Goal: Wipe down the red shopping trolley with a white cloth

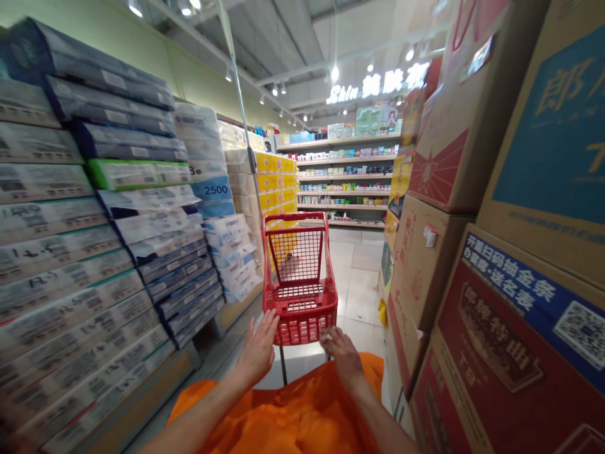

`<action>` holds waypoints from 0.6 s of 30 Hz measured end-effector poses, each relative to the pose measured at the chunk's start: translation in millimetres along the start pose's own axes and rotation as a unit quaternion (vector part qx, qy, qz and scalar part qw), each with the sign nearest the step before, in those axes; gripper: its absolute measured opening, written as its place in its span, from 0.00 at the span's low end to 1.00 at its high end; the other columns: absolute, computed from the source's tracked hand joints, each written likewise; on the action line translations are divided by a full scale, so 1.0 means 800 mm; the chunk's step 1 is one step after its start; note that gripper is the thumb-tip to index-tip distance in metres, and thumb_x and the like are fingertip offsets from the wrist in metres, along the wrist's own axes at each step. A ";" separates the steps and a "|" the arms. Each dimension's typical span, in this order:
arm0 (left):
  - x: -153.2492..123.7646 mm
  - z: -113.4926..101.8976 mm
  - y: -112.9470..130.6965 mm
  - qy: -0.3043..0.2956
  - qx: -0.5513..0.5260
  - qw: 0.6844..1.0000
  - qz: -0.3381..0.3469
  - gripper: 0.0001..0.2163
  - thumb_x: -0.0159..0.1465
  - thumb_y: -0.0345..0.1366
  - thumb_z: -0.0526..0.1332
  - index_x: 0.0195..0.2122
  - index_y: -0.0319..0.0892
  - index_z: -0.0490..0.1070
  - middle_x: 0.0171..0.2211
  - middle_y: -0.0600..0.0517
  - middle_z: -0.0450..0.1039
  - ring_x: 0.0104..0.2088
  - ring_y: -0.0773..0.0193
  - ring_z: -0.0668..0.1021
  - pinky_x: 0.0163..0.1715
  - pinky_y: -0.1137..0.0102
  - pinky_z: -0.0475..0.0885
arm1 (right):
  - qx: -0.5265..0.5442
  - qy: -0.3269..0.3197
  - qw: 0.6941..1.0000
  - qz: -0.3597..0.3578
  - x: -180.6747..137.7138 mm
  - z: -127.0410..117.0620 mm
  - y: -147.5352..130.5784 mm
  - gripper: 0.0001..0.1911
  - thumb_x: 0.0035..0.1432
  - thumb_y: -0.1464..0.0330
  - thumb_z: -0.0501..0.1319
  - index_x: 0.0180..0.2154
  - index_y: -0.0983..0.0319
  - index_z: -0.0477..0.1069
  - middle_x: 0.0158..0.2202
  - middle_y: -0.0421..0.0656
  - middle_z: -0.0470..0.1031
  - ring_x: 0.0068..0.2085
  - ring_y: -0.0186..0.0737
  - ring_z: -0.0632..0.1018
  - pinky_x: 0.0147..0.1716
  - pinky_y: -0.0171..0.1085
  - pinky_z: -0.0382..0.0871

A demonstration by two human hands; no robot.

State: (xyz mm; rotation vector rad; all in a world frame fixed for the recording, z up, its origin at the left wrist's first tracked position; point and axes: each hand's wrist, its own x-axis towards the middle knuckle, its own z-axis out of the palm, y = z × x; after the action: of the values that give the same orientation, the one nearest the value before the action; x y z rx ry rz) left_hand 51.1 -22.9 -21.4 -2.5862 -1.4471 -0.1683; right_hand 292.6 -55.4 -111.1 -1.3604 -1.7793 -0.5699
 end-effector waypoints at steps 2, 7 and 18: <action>0.008 -0.001 -0.009 -0.007 0.006 1.000 -0.014 0.31 0.52 0.26 0.45 0.60 0.36 0.44 0.62 0.47 0.41 0.61 0.59 0.45 0.57 0.52 0.40 | 0.009 0.007 1.000 0.021 0.001 -0.007 0.006 0.19 0.59 0.75 0.45 0.43 0.56 0.70 0.47 0.41 0.71 0.50 0.40 0.69 0.45 0.43 0.68; 0.016 0.000 -0.017 -0.022 0.013 1.000 -0.009 0.31 0.52 0.27 0.45 0.60 0.37 0.42 0.62 0.48 0.40 0.62 0.59 0.44 0.57 0.50 0.39 | 0.007 0.085 0.992 0.088 0.072 -0.029 0.004 0.18 0.60 0.71 0.46 0.49 0.61 0.66 0.52 0.46 0.65 0.56 0.44 0.61 0.51 0.48 0.61; 0.016 -0.007 -0.032 -0.051 0.023 0.998 0.006 0.32 0.52 0.28 0.45 0.60 0.37 0.41 0.62 0.48 0.39 0.61 0.59 0.45 0.57 0.48 0.38 | -0.022 -0.060 0.998 -0.005 0.121 0.023 -0.072 0.17 0.56 0.77 0.51 0.44 0.57 0.70 0.48 0.42 0.70 0.53 0.43 0.65 0.52 0.47 0.56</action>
State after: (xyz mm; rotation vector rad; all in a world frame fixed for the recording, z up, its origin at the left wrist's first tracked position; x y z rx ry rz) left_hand 36.2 -0.4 -10.9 -2.5996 -1.4508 -0.0025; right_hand 223.1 -4.0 -36.4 -1.4421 -1.8806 -0.5465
